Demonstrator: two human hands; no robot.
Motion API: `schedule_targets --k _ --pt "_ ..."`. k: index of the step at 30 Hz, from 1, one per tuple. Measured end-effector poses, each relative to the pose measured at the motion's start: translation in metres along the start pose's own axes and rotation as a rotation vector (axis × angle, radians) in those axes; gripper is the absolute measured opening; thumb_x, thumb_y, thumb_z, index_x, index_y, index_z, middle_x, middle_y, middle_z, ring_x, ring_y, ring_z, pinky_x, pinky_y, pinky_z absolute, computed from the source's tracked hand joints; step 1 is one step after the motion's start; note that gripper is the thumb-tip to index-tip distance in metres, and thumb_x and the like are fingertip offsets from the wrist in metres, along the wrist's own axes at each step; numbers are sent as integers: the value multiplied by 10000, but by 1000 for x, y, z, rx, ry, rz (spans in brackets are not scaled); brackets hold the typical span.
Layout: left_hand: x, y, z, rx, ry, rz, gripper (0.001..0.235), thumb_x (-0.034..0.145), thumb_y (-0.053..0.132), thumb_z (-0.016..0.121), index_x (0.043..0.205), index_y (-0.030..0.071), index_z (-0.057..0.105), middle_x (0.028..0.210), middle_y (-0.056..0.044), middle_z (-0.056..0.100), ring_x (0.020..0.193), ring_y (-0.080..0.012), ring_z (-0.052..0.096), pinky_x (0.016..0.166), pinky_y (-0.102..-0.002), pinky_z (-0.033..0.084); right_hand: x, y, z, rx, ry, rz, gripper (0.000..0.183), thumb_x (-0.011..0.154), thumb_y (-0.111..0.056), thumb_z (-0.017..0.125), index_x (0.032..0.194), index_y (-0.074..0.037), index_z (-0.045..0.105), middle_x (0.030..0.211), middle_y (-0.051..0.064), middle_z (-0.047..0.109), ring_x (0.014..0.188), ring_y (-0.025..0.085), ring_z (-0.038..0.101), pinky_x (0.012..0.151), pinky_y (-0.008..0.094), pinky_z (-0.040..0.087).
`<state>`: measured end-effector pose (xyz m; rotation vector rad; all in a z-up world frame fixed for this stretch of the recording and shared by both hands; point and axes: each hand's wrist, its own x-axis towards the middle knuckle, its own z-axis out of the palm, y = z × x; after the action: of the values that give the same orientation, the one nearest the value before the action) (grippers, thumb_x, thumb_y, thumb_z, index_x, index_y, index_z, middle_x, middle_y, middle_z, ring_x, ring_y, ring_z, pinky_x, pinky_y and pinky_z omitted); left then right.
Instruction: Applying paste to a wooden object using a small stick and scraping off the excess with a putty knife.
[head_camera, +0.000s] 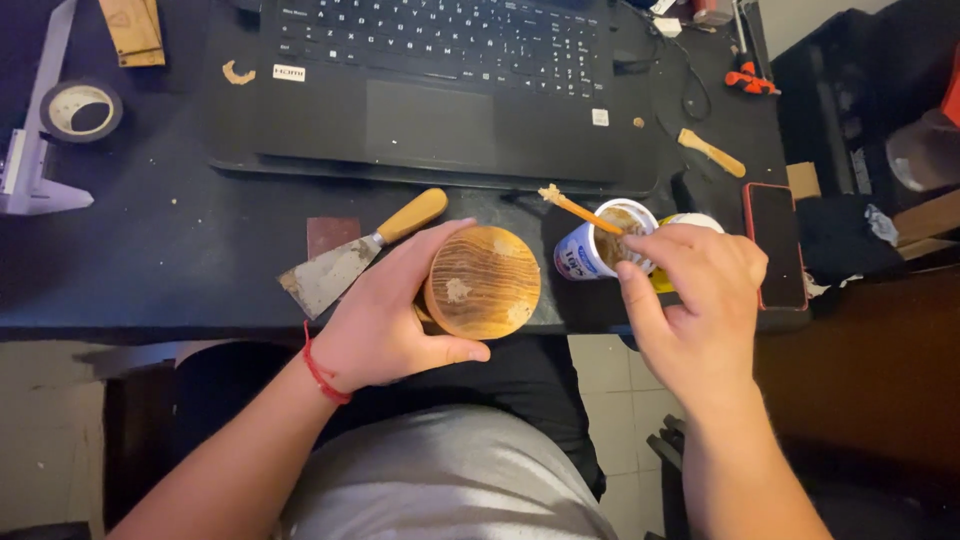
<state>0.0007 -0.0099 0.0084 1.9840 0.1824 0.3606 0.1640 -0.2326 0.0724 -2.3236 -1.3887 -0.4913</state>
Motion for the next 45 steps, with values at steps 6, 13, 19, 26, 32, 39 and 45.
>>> schedule_targets --k 6,13,19,26,32,39,45 --pt "0 2 0 22 -1 18 1012 537 325 948 1401 117 464 1447 -56 542 1348 -249 509 1098 -405 398 1 -2 -5 -23 -58 23 186 934 -180 706 1096 -93 727 1099 84 696 1049 251 607 901 453 352" --pt "-2 2 2 -1 3 7 1003 550 305 941 1409 115 458 1456 -49 535 1362 -239 498 1106 -398 395 -6 4 -2 -1 -50 -2 164 932 -177 712 1089 -129 714 1081 35 674 1023 247 599 930 426 330" --pt "-4 -1 4 2 32 61 1020 551 307 948 1415 95 450 1462 -75 527 1375 -251 489 1128 -391 381 -8 3 -3 54 -54 -30 154 928 -168 711 1078 -130 715 1090 18 673 1039 240 609 957 433 342" --pt "-4 -2 6 -5 24 38 1006 567 335 930 1417 98 446 1467 -72 518 1372 -246 488 1120 -397 380 -13 3 -2 73 -70 -30 152 923 -181 704 1066 -134 725 1086 24 687 1063 224 624 946 427 350" --pt "-6 -2 8 37 44 26 1003 582 360 921 1423 98 440 1425 -59 555 1340 -239 517 1097 -390 399 -19 0 5 107 -78 -37 148 936 -216 677 1057 -150 729 1053 -4 681 1015 209 614 934 402 362" --pt "-5 -3 9 35 36 -2 990 588 356 919 1411 80 445 1406 -71 561 1316 -243 525 1093 -399 394 -20 1 3 72 -47 -72 116 948 -209 662 1019 -145 727 1030 -11 675 977 202 614 931 417 332" --pt "-3 5 9 3 30 -16 931 603 348 887 1394 92 469 1364 -38 589 1276 -209 555 1062 -367 420 -23 -2 2 12 -24 -139 94 941 -206 695 1026 -170 714 1046 -28 671 939 179 602 989 428 289"
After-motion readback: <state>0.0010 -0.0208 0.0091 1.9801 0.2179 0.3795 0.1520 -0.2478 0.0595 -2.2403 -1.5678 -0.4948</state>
